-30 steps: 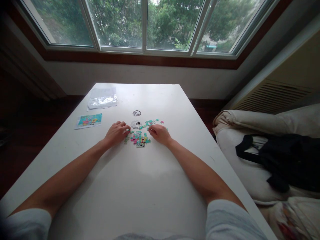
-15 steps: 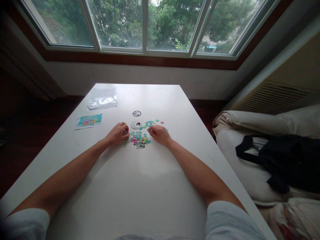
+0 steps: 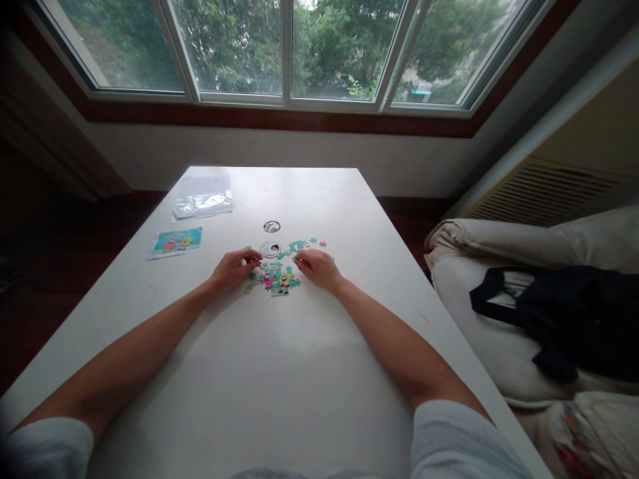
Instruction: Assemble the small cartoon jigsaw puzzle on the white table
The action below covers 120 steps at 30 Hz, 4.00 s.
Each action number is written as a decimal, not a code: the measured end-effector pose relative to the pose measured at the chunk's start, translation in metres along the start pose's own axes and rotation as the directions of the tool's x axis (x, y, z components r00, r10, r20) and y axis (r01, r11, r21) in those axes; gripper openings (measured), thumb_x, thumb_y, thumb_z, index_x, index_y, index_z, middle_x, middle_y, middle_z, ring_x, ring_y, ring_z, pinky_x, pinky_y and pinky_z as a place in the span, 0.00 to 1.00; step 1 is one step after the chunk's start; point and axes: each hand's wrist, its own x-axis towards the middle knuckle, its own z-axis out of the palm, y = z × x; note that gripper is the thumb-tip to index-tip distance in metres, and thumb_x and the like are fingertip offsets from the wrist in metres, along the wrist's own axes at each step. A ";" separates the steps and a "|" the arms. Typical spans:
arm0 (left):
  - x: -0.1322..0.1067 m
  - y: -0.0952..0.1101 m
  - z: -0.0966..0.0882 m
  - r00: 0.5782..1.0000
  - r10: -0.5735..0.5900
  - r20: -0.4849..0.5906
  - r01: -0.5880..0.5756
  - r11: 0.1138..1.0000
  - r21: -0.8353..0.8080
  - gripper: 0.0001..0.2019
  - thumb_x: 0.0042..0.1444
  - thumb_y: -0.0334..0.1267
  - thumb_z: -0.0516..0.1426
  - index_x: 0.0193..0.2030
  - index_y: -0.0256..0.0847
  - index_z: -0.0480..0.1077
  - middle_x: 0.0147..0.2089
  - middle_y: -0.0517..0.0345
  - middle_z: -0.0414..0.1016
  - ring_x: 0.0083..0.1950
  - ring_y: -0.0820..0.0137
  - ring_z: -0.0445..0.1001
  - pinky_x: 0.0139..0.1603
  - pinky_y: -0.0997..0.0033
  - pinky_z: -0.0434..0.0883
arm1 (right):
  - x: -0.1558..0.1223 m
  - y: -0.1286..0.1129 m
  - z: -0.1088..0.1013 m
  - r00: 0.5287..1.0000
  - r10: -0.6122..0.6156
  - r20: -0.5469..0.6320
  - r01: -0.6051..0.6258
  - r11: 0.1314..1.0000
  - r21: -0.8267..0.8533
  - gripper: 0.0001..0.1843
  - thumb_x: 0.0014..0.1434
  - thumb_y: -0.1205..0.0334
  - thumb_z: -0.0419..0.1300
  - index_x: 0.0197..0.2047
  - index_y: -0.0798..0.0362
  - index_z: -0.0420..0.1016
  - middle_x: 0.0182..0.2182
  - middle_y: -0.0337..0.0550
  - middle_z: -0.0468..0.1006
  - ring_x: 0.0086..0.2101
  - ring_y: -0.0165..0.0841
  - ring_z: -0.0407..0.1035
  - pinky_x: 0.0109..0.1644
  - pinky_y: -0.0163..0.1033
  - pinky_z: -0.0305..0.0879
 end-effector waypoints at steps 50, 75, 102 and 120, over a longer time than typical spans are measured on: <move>-0.009 0.019 0.020 0.991 -0.039 -0.126 0.051 0.995 0.090 0.07 0.61 0.39 0.59 0.40 0.45 0.80 0.36 0.60 0.81 0.39 0.67 0.75 0.48 0.65 0.69 | 0.004 -0.013 -0.003 0.954 -0.235 0.189 0.263 0.954 -0.143 0.08 0.70 0.56 0.59 0.42 0.48 0.77 0.41 0.46 0.77 0.42 0.39 0.68 0.49 0.44 0.63; -0.006 0.025 0.021 0.997 -0.014 -0.074 0.027 0.983 0.184 0.03 0.59 0.36 0.61 0.37 0.45 0.78 0.36 0.60 0.82 0.43 0.62 0.74 0.52 0.59 0.65 | 0.005 -0.015 -0.004 0.955 -0.235 0.180 0.261 0.956 -0.133 0.08 0.70 0.56 0.59 0.41 0.48 0.78 0.40 0.47 0.77 0.42 0.39 0.69 0.49 0.44 0.63; -0.006 0.018 0.027 0.986 0.165 0.001 -0.154 0.921 0.359 0.06 0.64 0.36 0.59 0.39 0.46 0.78 0.43 0.54 0.80 0.47 0.59 0.71 0.53 0.56 0.63 | 0.005 -0.015 -0.004 0.957 -0.211 0.197 0.241 0.960 -0.142 0.09 0.69 0.57 0.58 0.42 0.48 0.79 0.40 0.47 0.77 0.43 0.40 0.69 0.49 0.45 0.64; -0.009 0.024 0.021 0.954 0.282 0.106 -0.301 0.889 0.344 0.09 0.67 0.37 0.56 0.44 0.47 0.79 0.46 0.53 0.82 0.50 0.60 0.72 0.57 0.56 0.63 | 0.005 -0.014 -0.004 0.961 -0.207 0.181 0.232 0.964 -0.129 0.09 0.69 0.56 0.59 0.42 0.47 0.79 0.40 0.46 0.77 0.43 0.39 0.69 0.49 0.45 0.64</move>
